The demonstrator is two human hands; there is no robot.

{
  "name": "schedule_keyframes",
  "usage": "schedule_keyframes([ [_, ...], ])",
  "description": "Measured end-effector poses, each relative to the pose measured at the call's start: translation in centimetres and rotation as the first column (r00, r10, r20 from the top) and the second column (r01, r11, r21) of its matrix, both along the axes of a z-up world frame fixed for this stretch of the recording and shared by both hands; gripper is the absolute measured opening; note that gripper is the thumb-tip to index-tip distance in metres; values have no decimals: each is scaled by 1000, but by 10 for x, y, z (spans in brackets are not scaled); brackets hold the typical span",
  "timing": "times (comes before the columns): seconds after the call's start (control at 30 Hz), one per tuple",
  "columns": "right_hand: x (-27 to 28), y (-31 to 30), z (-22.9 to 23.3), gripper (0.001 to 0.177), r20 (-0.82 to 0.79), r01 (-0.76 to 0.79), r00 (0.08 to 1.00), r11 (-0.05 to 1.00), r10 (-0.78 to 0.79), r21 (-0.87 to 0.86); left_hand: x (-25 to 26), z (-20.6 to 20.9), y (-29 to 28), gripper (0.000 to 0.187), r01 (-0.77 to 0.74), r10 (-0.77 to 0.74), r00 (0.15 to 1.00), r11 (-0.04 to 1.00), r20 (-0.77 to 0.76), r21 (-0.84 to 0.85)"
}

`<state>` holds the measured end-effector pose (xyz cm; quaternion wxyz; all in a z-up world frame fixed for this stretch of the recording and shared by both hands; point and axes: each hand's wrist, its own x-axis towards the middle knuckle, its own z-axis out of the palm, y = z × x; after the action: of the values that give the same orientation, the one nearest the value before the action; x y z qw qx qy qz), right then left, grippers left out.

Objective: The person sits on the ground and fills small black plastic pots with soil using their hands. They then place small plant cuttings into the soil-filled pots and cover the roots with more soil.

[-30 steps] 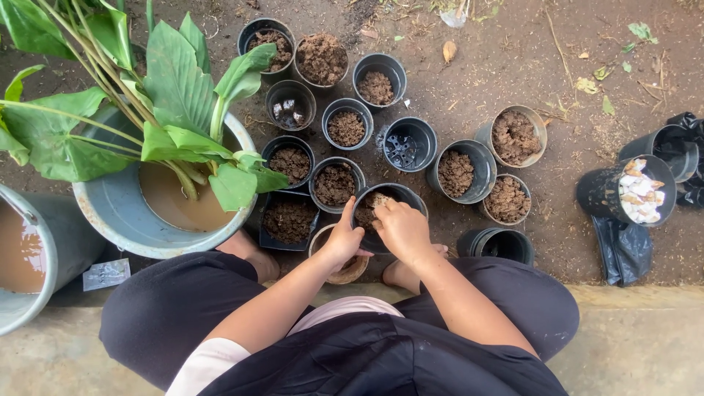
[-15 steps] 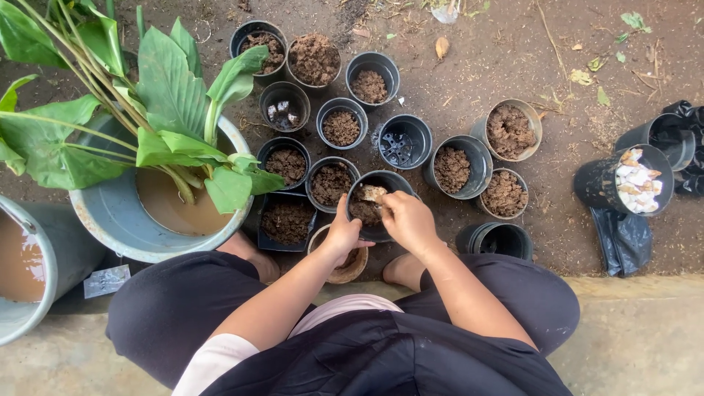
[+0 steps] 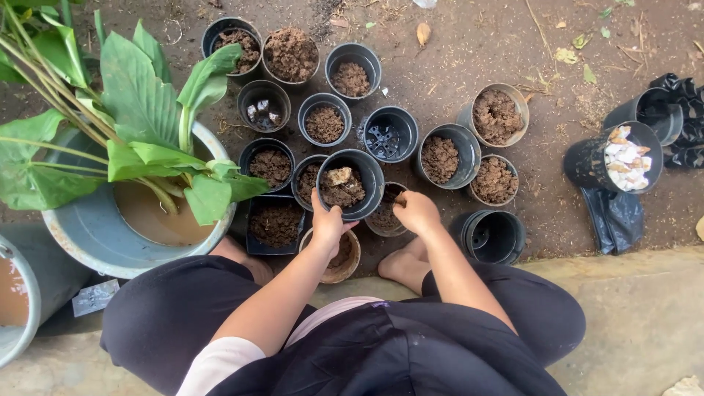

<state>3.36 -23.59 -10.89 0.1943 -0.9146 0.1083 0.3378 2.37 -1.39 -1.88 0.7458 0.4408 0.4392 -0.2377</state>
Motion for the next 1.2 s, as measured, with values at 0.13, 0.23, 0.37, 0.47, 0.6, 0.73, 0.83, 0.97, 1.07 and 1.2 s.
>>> schedule_keyframes([
  [0.13,-4,5,-68,49,-96,59,994,998,-57,20,8,25,-1,76,3,-3,1000,1000,-7,-4],
  [0.23,-4,14,-84,56,-84,65,994,997,-63,30,10,20,-3,76,-4,4,1000,1000,-1,11],
  [0.37,-11,33,-76,63,-90,53,994,999,-54,-12,3,-5,-4,78,24,-23,999,999,29,-39],
  [0.47,-11,35,-75,55,-53,-15,999,999,13,-41,2,-13,-9,77,28,-26,999,999,46,-45],
  [0.6,-13,28,-121,53,-20,123,992,992,-122,20,-3,-31,-7,76,20,-18,998,999,59,-44],
  [0.73,-15,26,-155,59,-62,170,984,985,-169,16,-6,-49,-5,76,16,-16,999,1000,44,-18],
  [0.83,-18,28,-175,66,-113,180,977,983,-181,-20,-6,-51,-4,75,7,-6,999,1000,37,-2],
  [0.97,-19,31,-198,60,-217,259,940,964,-265,-54,-4,-52,-6,76,-15,15,999,1000,38,11],
  [1.07,-17,38,-186,58,-243,284,924,956,-294,-76,-7,-64,-5,77,-25,24,999,1000,42,9],
  [1.2,-17,40,-196,61,-265,325,904,942,-335,-84,-12,-77,-4,75,-35,35,998,999,46,16],
])
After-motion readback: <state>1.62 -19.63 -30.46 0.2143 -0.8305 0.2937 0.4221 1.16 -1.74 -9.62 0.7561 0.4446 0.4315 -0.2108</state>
